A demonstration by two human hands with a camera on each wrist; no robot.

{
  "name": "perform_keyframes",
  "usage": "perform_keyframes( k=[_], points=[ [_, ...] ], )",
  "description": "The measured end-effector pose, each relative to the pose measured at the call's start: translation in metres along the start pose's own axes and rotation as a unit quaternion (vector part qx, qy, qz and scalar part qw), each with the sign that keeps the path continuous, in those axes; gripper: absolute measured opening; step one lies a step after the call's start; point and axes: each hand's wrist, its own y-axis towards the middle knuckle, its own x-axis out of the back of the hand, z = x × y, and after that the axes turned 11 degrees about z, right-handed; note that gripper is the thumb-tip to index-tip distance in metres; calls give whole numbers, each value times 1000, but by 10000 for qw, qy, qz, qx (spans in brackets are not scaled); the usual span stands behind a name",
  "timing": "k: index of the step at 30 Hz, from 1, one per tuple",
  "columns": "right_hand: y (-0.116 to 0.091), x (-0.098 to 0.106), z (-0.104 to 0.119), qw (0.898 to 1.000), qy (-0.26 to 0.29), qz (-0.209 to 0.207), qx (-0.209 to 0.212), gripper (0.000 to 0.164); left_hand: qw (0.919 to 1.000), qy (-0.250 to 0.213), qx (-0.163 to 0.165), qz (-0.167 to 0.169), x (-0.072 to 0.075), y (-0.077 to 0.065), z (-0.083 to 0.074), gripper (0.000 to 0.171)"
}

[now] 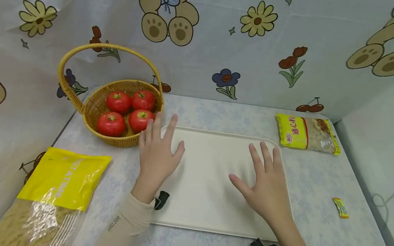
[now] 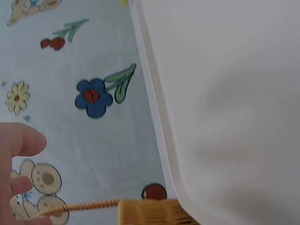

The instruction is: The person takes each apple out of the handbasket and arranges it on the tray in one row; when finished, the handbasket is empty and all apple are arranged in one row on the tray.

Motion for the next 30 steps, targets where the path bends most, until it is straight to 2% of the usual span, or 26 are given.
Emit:
perform_keyframes(
  k=[5, 9, 12, 20, 24, 30],
  points=[
    [-19, 2, -22, 9962, 809, 264, -207, 98, 9967, -504, 628, -97, 16, 22, 35, 70],
    [-37, 3, -42, 9924, 1042, 485, -440, 102, 9927, -564, 1058, 99, 23, 39, 57, 69],
    [-49, 3, -56, 9896, 1065, 759, -597, 107, 9898, -640, 1234, 311, 26, 48, 68, 68],
    [-77, -6, -82, 9794, 1011, 1446, -984, 125, 9812, -629, 1444, 1113, 30, 66, 84, 66],
    [-87, -12, -90, 9768, 1155, 1484, -1025, 127, 9784, -521, 1360, 1465, 35, 72, 87, 65],
    [-98, -21, -100, 9765, 1453, 1308, -904, 129, 9744, -396, 1163, 1884, 44, 82, 86, 68]
  ],
)
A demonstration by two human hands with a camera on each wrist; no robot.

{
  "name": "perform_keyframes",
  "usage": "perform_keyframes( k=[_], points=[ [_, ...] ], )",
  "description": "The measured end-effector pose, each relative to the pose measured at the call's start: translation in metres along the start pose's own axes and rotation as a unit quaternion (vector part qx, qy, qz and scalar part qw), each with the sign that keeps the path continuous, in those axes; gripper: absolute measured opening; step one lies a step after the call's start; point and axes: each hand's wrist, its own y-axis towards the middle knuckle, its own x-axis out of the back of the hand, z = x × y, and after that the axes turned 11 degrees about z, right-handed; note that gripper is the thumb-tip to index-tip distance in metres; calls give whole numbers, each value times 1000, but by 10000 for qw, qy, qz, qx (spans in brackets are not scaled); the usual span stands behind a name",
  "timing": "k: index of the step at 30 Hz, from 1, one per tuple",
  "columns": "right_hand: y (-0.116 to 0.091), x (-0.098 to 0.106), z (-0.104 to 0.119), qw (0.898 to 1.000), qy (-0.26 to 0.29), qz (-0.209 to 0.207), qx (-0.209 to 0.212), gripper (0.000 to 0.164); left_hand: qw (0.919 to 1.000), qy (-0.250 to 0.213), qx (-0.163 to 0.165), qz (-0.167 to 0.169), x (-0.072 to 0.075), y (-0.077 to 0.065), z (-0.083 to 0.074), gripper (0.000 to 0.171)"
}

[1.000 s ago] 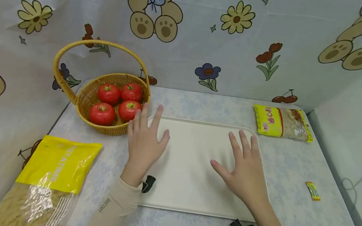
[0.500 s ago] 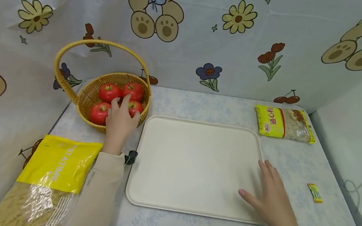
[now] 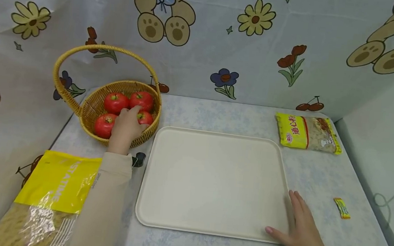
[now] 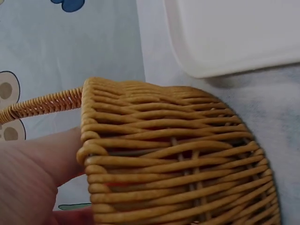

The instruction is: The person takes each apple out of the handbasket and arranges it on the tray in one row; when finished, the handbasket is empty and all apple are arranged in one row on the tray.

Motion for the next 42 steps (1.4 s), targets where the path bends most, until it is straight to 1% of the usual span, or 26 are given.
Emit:
perform_keyframes(
  k=[5, 9, 11, 16, 18, 22, 26, 29, 32, 37, 39, 42],
  points=[
    [-4, -10, -10, 9990, 336, -9, 292, 129, 9997, 65, 27, 245, 9, 6, 0, 70],
    [-6, -17, -16, 9985, 387, 55, 374, 129, 9988, 85, 99, 465, 14, 10, -1, 71],
    [-7, -20, -17, 9988, 339, 134, 324, 130, 9984, 54, 169, 543, 15, 11, -1, 71],
    [-8, -23, -18, 9989, 132, 450, -2, 135, 9974, -45, 314, 650, 14, 14, -1, 73],
    [-8, -24, -20, 9991, 88, 413, 31, 136, 9971, -81, 327, 681, 13, 16, 0, 74],
    [-9, -27, -23, 9995, 45, 177, 257, 134, 9964, -155, 318, 775, 12, 19, 2, 75],
    [-8, -28, -24, 9994, 13, 136, 307, 134, 9960, -33, 164, 877, 12, 21, 5, 75],
    [-8, -27, -25, 9993, 25, 132, 337, 134, 9961, 151, 5, 870, 11, 22, 8, 76],
    [-8, -27, -26, 9989, 15, 4, 458, 133, 9964, 246, -55, 813, 10, 24, 9, 77],
    [-8, -28, -28, 9975, -63, -269, 655, 132, 9976, 69, -23, 690, 11, 22, 11, 82],
    [-9, -28, -27, 9980, -51, -221, 594, 132, 9983, -17, -70, 580, 12, 21, 11, 87],
    [-9, -29, -25, 9994, -46, -1, 354, 134, 9989, -165, -245, 357, 15, 18, 11, 89]
  ],
)
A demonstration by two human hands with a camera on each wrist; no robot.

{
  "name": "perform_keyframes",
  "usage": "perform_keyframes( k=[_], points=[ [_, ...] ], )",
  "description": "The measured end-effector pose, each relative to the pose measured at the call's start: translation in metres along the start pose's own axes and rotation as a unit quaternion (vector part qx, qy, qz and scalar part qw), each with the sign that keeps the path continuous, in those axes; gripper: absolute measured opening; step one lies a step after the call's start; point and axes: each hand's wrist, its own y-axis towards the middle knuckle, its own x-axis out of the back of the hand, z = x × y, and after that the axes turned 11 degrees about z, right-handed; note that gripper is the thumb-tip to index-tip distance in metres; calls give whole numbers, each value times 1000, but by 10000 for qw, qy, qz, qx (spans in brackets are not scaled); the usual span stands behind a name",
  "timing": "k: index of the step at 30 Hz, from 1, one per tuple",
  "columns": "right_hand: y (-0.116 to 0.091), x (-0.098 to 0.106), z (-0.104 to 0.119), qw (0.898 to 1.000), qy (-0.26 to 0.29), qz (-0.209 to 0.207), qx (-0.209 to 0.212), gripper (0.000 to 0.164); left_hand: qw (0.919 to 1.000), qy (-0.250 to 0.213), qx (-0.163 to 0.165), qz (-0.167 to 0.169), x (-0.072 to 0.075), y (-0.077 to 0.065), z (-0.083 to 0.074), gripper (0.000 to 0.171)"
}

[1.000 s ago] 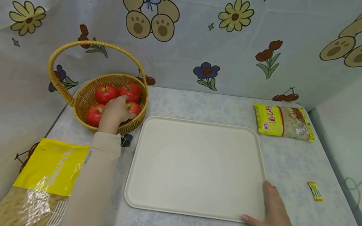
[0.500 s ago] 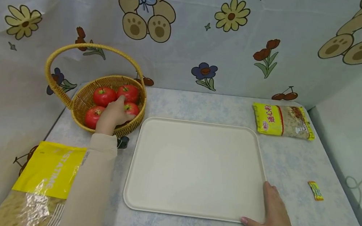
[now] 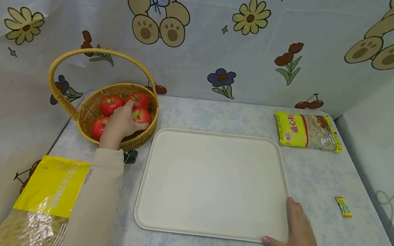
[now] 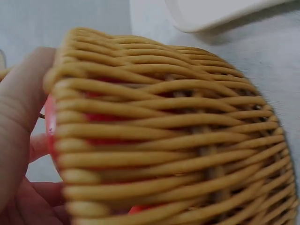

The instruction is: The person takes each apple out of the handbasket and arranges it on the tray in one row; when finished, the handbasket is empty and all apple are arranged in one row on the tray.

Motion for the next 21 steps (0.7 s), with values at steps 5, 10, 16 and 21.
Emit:
perform_keyframes(
  k=[5, 10, 16, 21],
  points=[
    [0, 0, 1, 10000, -16, 9, -27, 135, 9988, -238, -192, -390, 6, -15, -9, 83],
    [-1, -1, -1, 9996, -32, -207, 169, 133, 9951, -518, -518, -661, 5, -40, -31, 84],
    [-1, -2, 1, 9999, -91, -101, -72, 134, 9854, -830, -1346, -626, -13, -62, -75, 80],
    [-1, -2, 2, 9997, -108, -135, -180, 136, 9748, -971, -1979, -349, -46, -63, -114, 73]
  ],
)
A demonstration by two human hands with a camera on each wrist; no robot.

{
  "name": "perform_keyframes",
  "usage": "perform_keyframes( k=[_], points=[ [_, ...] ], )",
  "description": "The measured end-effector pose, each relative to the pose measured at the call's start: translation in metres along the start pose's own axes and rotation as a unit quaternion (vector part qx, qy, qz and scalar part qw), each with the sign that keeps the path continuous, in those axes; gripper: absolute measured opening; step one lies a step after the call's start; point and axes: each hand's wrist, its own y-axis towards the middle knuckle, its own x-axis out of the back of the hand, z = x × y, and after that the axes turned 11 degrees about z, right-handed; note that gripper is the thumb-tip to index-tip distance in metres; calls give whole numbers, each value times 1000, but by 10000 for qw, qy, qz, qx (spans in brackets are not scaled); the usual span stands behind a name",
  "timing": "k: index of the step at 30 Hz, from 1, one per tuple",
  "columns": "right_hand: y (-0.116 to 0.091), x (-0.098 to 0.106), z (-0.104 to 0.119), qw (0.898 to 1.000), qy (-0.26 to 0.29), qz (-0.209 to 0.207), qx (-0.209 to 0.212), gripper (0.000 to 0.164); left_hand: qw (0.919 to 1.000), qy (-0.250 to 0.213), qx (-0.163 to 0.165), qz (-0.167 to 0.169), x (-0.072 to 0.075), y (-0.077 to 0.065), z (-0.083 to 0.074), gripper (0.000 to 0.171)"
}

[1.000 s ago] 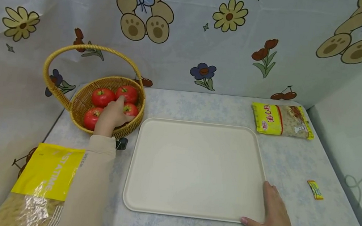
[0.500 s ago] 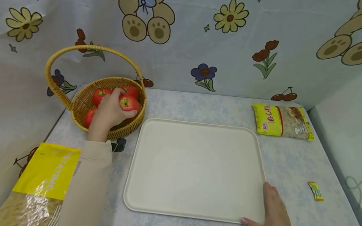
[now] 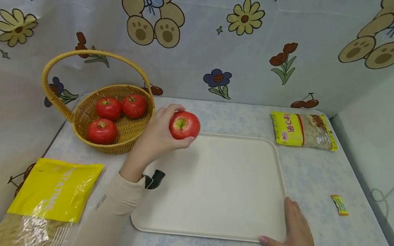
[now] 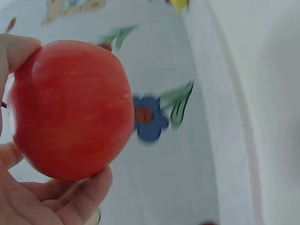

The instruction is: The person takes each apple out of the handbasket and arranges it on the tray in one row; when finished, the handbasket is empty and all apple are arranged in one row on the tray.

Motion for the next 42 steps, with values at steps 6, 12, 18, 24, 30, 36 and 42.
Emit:
perform_keyframes(
  k=[6, 12, 18, 24, 30, 36, 42],
  points=[
    [0, 0, 0, 9999, -54, -122, 39, 136, 9967, -123, -528, 600, -59, 21, -28, 67],
    [0, -1, -2, 9999, -89, -136, -2, 135, 9885, -151, -821, 1258, -119, 46, -46, 72],
    [0, -2, -4, 9994, -141, -302, 128, 135, 9853, -108, -825, 1494, -168, 67, -56, 71],
    [0, -2, -3, 9997, -111, -205, 20, 134, 9816, 170, -890, 1682, -198, 77, -68, 68],
    [0, -3, -5, 9997, -125, -215, 67, 133, 9815, 506, -797, 1668, -214, 80, -76, 65],
    [1, -3, -4, 9997, -142, -199, 36, 133, 9826, 484, -772, 1617, -220, 81, -79, 66],
    [1, -2, -2, 9999, -97, -94, -85, 133, 9810, 557, -787, 1681, -224, 81, -79, 81]
  ],
)
